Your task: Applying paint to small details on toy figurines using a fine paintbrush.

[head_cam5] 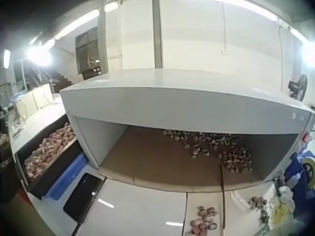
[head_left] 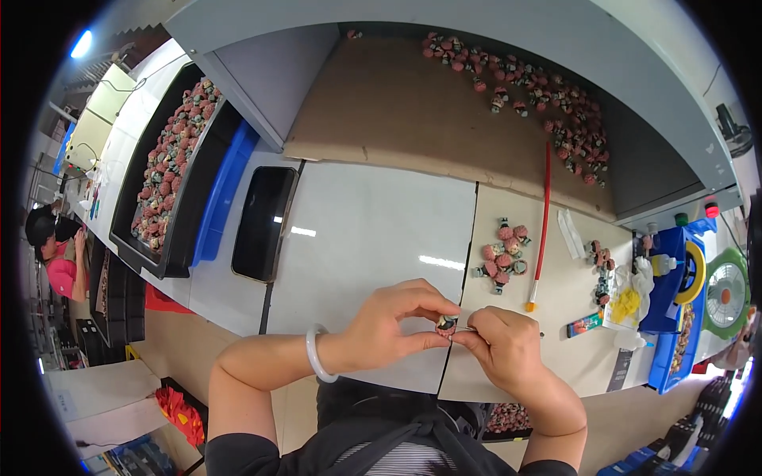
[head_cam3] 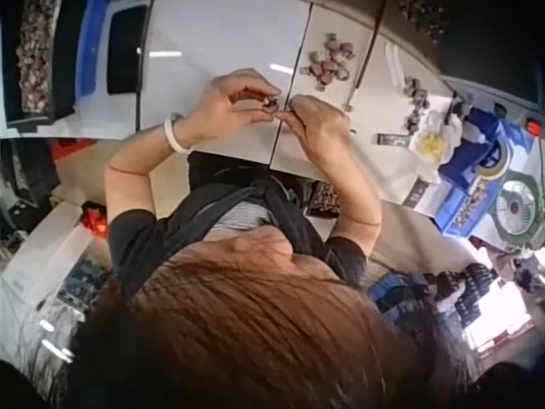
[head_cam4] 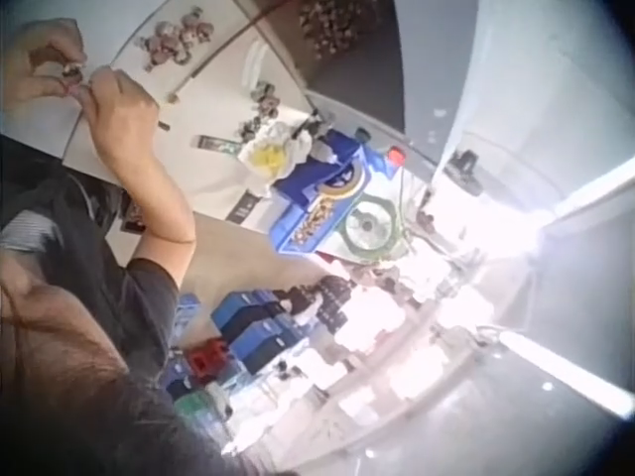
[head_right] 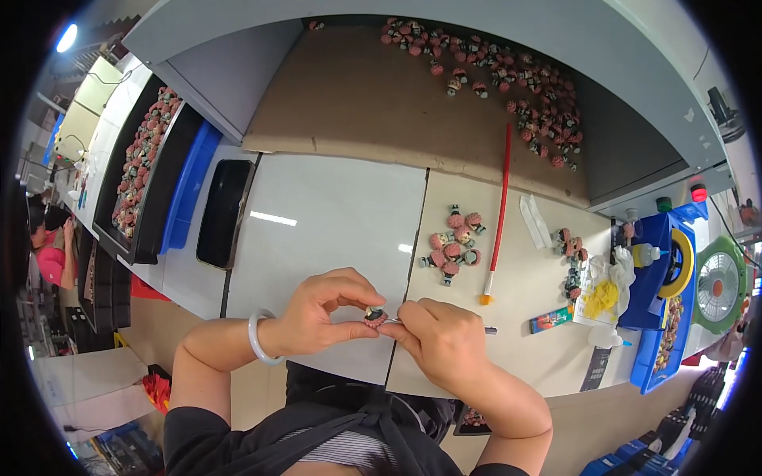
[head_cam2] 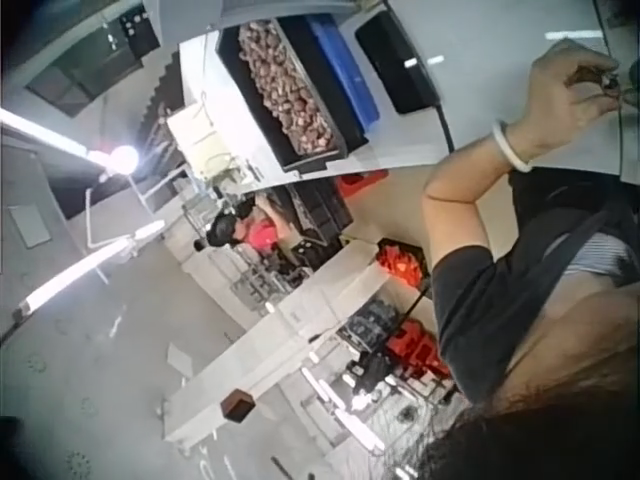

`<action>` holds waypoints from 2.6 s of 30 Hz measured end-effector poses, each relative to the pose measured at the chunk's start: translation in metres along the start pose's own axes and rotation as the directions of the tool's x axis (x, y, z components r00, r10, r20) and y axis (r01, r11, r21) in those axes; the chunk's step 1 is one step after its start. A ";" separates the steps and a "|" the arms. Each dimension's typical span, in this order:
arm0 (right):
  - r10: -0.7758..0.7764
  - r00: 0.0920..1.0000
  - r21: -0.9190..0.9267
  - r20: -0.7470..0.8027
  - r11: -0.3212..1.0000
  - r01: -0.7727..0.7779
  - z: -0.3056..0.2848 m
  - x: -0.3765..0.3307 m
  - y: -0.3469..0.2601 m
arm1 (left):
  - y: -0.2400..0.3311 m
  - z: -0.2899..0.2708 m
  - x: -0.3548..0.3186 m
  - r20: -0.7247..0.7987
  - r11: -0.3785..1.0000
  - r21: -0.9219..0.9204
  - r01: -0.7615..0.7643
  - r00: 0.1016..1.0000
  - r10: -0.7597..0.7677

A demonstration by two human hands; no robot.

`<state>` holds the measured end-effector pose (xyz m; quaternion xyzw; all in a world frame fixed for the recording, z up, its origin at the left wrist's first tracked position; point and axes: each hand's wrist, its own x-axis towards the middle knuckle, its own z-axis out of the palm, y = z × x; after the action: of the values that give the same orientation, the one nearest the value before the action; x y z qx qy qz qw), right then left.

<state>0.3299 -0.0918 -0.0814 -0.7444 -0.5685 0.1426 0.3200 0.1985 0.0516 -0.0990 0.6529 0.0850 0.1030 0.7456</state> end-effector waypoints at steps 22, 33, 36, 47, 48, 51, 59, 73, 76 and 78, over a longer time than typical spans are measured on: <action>-0.096 0.992 0.042 0.084 0.995 0.093 0.004 -0.001 0.005 | 0.000 0.000 -0.003 0.030 0.997 -0.074 0.012 1.000 -0.009; 0.130 0.992 0.085 -0.001 0.988 -0.129 -0.018 0.005 0.019 | -0.003 0.001 -0.001 0.014 0.996 -0.090 0.008 1.000 -0.007; 0.473 0.812 0.022 -0.341 0.868 -0.496 -0.034 0.017 0.044 | -0.004 -0.001 0.002 -0.022 1.000 0.008 0.001 1.000 -0.001; 0.347 0.891 0.113 -0.294 0.938 -0.328 -0.032 0.001 0.035 | -0.003 0.002 -0.001 -0.037 0.998 0.066 -0.018 0.999 0.020; 0.210 0.895 0.315 -0.394 0.945 -0.083 -0.027 -0.004 0.028 | -0.004 0.002 -0.001 -0.042 0.998 0.064 -0.019 0.999 0.021; -0.064 0.898 0.496 -0.435 0.815 0.299 -0.016 -0.013 0.017 | -0.005 0.002 -0.002 -0.013 0.992 0.122 -0.044 0.999 0.046; 0.168 0.860 0.517 -0.481 0.847 0.124 -0.013 -0.008 0.015 | -0.007 0.005 -0.002 -0.013 0.974 0.195 -0.117 0.992 0.122; 0.481 0.851 -0.321 -0.211 0.788 -0.525 -0.061 0.005 0.048 | 0.007 -0.007 0.000 -0.021 0.980 0.080 -0.184 0.982 0.186; 0.445 0.866 -0.354 -0.227 0.791 -0.499 -0.058 -0.002 0.078 | 0.041 -0.027 -0.003 -0.183 0.918 0.349 -0.188 0.947 0.264; 0.450 0.860 -0.296 -0.240 0.810 -0.507 -0.058 -0.001 0.078 | 0.063 -0.052 -0.011 -0.335 0.822 0.535 -0.196 0.844 0.419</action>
<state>0.4219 -0.1230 -0.0873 -0.9171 -0.3509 0.0562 0.1805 0.1718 0.1067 -0.0432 0.7816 0.1638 0.3449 0.4933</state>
